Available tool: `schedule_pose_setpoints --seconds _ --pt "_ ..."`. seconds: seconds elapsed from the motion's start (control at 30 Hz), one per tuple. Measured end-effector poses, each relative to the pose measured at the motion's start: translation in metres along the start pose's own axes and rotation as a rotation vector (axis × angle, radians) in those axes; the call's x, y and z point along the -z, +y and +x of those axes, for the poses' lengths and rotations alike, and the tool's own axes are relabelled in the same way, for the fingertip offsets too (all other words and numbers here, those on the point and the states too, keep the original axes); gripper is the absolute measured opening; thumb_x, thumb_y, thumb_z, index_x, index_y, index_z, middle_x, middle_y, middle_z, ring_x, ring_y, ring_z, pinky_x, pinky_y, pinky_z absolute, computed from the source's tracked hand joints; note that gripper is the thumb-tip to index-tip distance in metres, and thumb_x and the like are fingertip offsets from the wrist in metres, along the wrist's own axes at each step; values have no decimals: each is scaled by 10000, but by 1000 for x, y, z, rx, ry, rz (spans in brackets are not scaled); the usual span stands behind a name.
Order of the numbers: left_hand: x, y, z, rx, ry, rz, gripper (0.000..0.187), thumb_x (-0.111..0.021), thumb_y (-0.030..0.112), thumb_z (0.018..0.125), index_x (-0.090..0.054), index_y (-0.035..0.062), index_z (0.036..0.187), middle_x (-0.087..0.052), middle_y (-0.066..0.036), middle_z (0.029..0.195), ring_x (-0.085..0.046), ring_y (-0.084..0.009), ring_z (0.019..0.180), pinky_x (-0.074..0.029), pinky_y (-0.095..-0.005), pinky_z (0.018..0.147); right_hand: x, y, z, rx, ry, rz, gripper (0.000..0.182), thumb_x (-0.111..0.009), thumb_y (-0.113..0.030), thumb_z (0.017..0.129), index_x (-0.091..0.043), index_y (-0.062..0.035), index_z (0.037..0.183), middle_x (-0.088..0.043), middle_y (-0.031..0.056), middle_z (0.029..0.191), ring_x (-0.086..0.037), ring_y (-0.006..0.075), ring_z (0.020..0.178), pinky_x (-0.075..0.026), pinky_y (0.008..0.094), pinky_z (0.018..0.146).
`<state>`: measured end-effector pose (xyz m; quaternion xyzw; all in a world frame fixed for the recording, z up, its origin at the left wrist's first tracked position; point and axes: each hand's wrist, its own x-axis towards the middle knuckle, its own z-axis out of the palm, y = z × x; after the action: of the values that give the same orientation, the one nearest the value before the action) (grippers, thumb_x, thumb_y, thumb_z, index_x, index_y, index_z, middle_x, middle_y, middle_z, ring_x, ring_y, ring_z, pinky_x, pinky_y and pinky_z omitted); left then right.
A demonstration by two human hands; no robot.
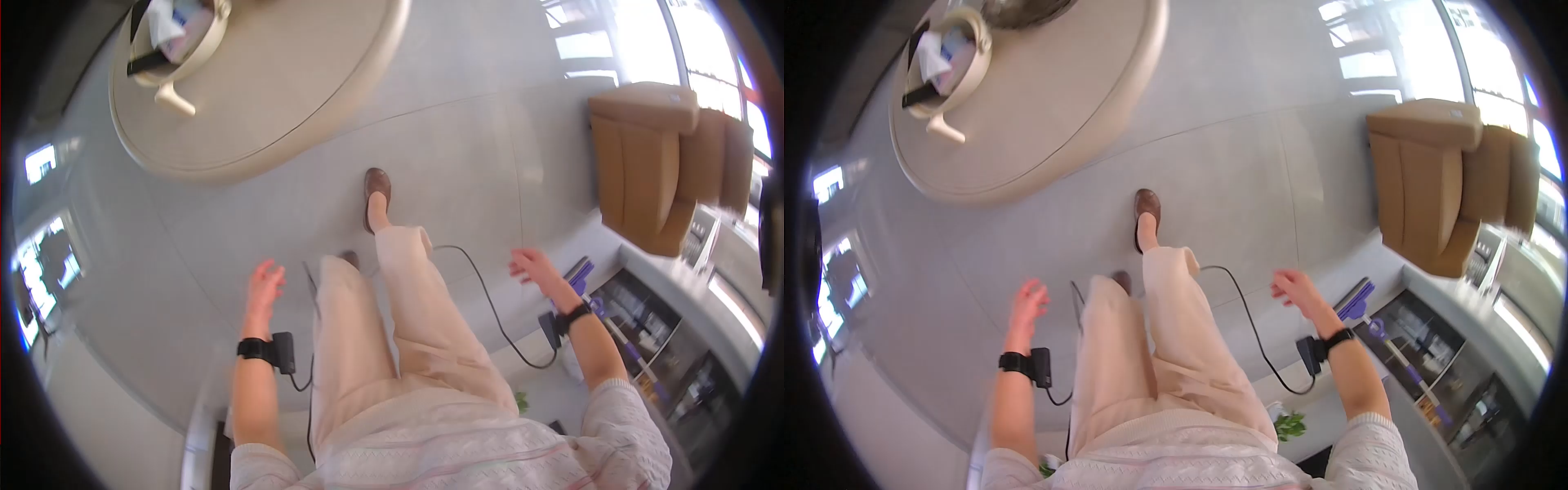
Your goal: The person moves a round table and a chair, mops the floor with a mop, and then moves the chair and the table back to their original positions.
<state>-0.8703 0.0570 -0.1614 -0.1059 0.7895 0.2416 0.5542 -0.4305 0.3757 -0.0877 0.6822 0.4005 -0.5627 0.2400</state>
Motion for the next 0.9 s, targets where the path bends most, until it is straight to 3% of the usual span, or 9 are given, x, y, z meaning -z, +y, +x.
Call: schedule_pose_setpoints --seconds 0.13,0.23,0.4,0.6,0.77,0.9 --pt "-28 -5 -30 -121 -182 104 468 -596 276 783 -469 53 1174 -551 -53 905 -538 -134 811 -437 -289 658 -3 153 -94 -130 111 200 391 -506 -313 831 -509 -56 1125 -601 70 909 -601 170 763 -456 297 577" --pt "-38 -32 -56 -213 -194 131 462 -590 263 779 -473 40 1166 -567 -56 897 -548 -137 785 -438 -285 639 -29 248 -156 -192 135 259 393 -502 -290 825 -503 -34 1122 -603 79 912 -607 183 762 -465 309 579" --pt "-10 -86 -91 -170 -174 425 448 -595 257 772 -481 45 1150 -578 -57 859 -556 -137 728 -439 -280 612 -77 330 -202 -254 86 353 399 -504 -269 837 -483 -19 1147 -593 91 925 -606 187 767 -472 304 599" --pt "-18 -136 -143 -128 -34 504 448 -609 230 736 -501 32 1124 -581 -66 801 -548 -131 636 -416 -249 497 -54 421 -243 -174 80 483 404 -504 -277 841 -475 -17 1149 -591 96 927 -602 180 788 -473 290 609" --pt "-70 -141 -176 -126 -28 635 426 -579 230 752 -484 44 1123 -566 -68 826 -559 -141 661 -429 -270 517 -26 508 -257 -183 143 628 379 -506 -278 841 -485 -29 1127 -593 95 927 -604 175 779 -473 289 597" --pt "-164 -150 -209 -132 -37 755 396 -565 207 752 -501 33 1101 -567 -57 797 -556 -136 655 -428 -268 512 12 616 -273 -187 205 743 363 -513 -273 838 -486 -40 1115 -595 79 895 -604 161 735 -473 284 563"
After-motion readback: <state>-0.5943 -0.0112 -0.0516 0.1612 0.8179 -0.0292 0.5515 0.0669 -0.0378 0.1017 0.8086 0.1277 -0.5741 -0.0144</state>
